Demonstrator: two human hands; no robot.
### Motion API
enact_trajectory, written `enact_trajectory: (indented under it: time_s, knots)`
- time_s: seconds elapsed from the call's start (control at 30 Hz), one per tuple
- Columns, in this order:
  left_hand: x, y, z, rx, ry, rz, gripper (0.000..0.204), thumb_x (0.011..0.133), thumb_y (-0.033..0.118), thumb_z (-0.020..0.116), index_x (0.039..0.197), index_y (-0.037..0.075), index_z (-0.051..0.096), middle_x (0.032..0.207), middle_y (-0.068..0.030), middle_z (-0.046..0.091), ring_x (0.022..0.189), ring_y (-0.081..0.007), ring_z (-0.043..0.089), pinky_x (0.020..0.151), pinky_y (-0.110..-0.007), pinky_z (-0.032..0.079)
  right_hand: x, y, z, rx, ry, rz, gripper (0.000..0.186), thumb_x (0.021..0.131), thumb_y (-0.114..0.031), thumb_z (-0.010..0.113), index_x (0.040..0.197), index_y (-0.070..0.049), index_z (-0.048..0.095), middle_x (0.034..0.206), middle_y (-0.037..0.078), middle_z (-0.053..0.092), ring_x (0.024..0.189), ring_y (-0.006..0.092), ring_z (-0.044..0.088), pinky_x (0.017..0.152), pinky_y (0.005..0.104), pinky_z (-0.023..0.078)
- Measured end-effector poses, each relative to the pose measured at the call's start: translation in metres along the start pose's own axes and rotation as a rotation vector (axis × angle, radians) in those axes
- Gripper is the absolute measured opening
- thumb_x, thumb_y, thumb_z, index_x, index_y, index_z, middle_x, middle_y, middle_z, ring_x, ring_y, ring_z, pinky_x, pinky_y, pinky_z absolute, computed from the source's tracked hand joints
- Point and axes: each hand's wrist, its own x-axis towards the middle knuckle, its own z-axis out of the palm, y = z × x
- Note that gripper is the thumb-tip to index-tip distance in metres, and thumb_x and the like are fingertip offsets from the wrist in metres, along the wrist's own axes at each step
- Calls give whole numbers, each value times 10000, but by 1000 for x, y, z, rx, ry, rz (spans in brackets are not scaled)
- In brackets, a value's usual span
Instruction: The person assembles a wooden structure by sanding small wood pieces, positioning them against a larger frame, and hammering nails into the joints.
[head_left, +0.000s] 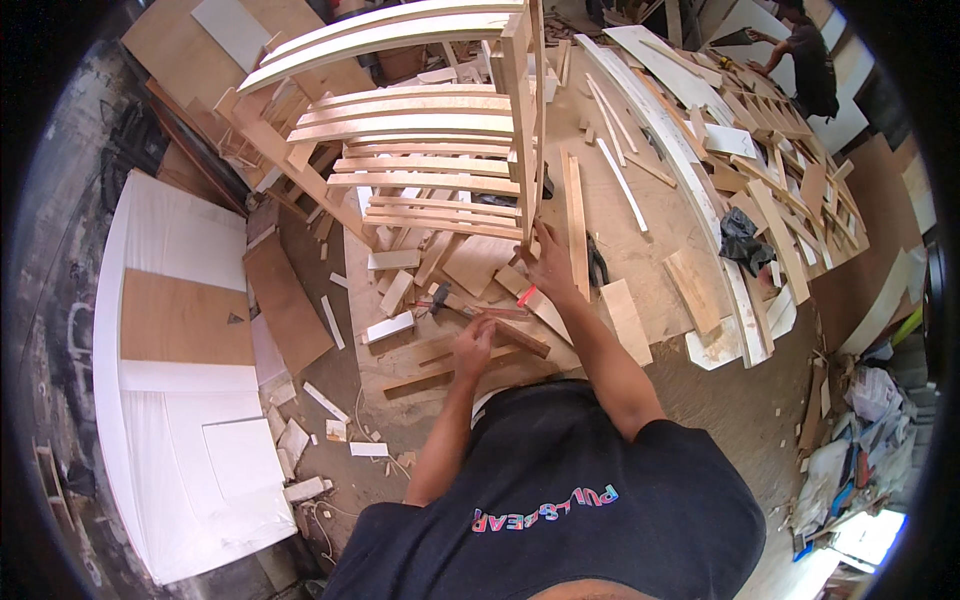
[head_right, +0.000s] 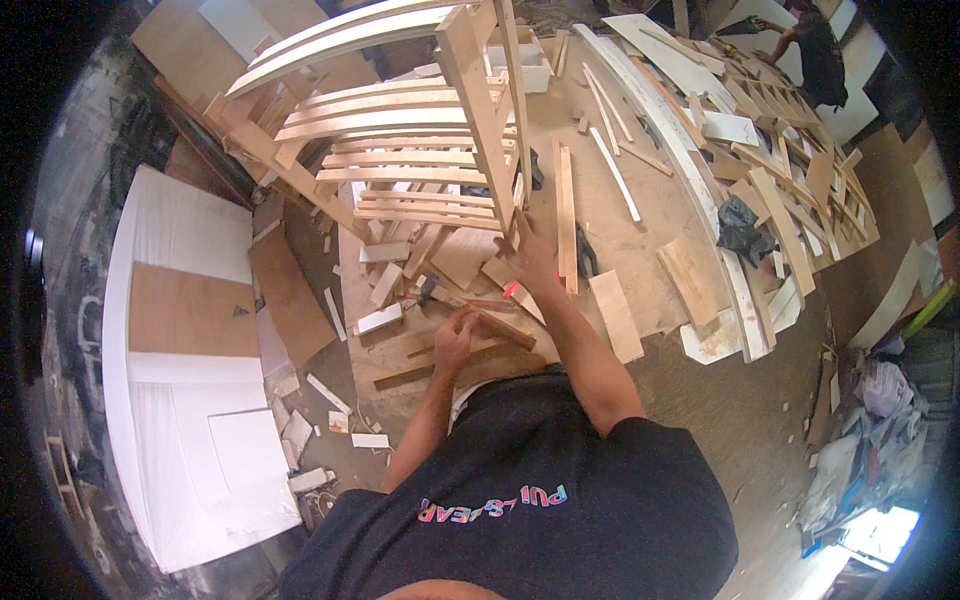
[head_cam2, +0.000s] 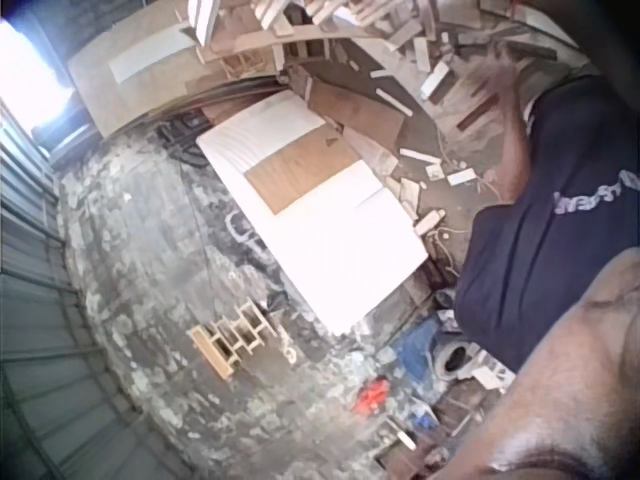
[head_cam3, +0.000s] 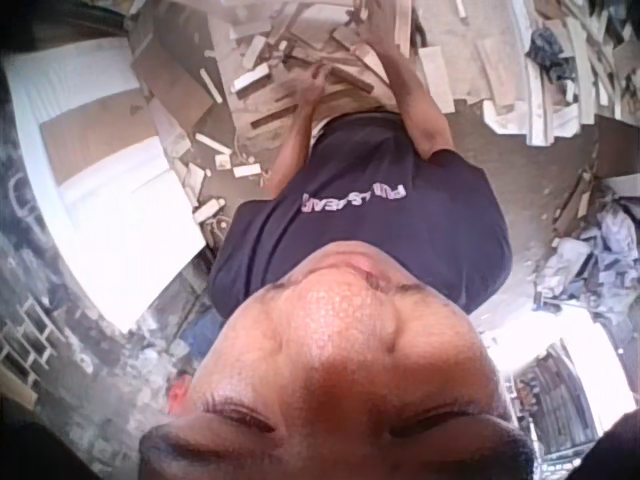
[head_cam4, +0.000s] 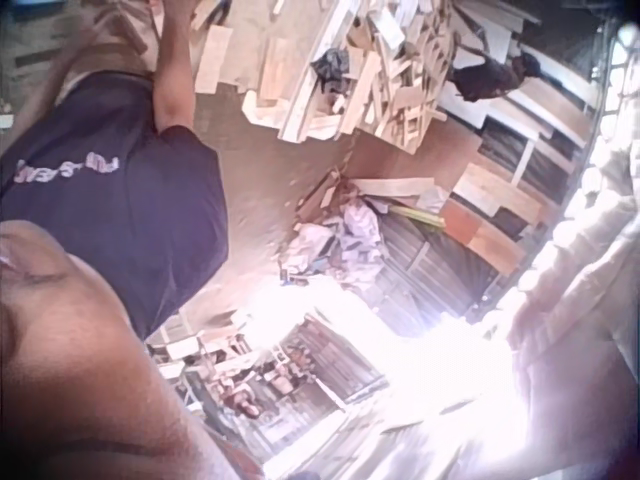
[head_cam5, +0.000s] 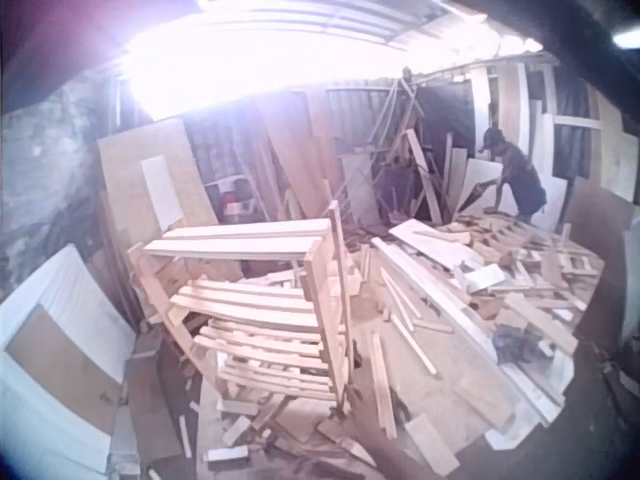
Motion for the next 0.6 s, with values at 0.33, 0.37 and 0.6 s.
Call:
enact_trajectory:
  time_s: [0.33, 0.37, 0.6]
  knots:
    - [-37, 23, 17, 22, 22, -93, 345, 1022, 187, 671, 1306, -8, 701, 1135, -154, 787, 1053, -200, 739, 929, -329, 546, 5, 14, -1, -1, -184, -36, 742, 879, -274, 834, 1455, -18, 442, 1306, 280, 641, 1127, 480, 662, 946, 508, 542]
    - [-37, 19, 17, 13, 25, -87, 349, 1023, 196, 671, 1305, -7, 703, 1134, -159, 786, 1055, -204, 739, 930, -334, 545, 1, 11, 0, -49, -207, -2, 746, 878, -278, 836, 1455, -16, 441, 1312, 279, 639, 1137, 477, 660, 949, 507, 539]
    - [-27, 4, 28, 69, -27, -70, 344, 1019, 226, 682, 1278, 3, 715, 1097, -158, 784, 1007, -212, 740, 894, -337, 555, -14, 12, -25, 154, -210, 136, 660, 880, -258, 824, 1404, 10, 525, 1337, 268, 636, 1163, 407, 668, 979, 462, 545]
